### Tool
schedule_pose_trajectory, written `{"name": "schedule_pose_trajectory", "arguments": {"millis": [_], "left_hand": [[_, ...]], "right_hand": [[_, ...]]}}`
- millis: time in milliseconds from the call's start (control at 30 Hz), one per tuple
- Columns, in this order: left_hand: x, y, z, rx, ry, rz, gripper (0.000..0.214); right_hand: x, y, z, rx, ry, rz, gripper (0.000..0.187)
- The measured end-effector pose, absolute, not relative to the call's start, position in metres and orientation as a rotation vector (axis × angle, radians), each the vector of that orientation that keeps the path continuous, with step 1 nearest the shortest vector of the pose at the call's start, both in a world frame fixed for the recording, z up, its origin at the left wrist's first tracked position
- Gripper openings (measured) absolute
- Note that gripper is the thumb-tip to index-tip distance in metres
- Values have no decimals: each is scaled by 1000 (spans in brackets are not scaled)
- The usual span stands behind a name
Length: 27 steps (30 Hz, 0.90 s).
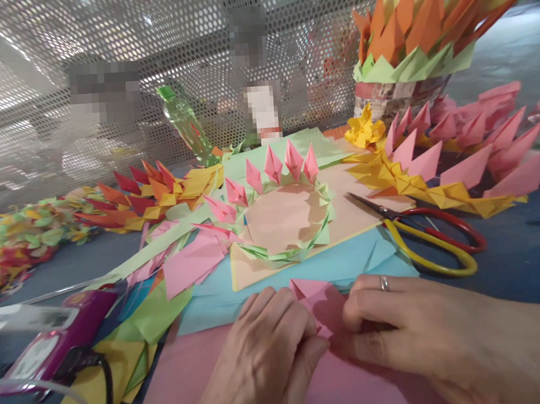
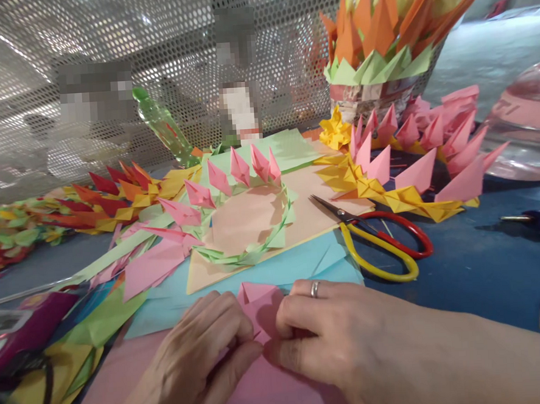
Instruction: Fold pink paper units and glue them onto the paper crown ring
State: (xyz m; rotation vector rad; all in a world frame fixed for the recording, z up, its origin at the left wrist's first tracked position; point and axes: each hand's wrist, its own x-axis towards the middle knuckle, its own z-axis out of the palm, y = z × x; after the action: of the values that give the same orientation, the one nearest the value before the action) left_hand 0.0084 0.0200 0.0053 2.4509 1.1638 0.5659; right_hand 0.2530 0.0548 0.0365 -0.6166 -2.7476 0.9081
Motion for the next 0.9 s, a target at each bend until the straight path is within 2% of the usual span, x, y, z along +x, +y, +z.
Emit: {"name": "schedule_pose_trajectory", "arguments": {"millis": [567,900], "left_hand": [[4,23,10,2255,1130,632,13],[8,23,16,2154,1086,684,18]], "right_hand": [[255,58,38,-606,-2776,1001,19],[257,54,38,-592,-2758,948,19]]}}
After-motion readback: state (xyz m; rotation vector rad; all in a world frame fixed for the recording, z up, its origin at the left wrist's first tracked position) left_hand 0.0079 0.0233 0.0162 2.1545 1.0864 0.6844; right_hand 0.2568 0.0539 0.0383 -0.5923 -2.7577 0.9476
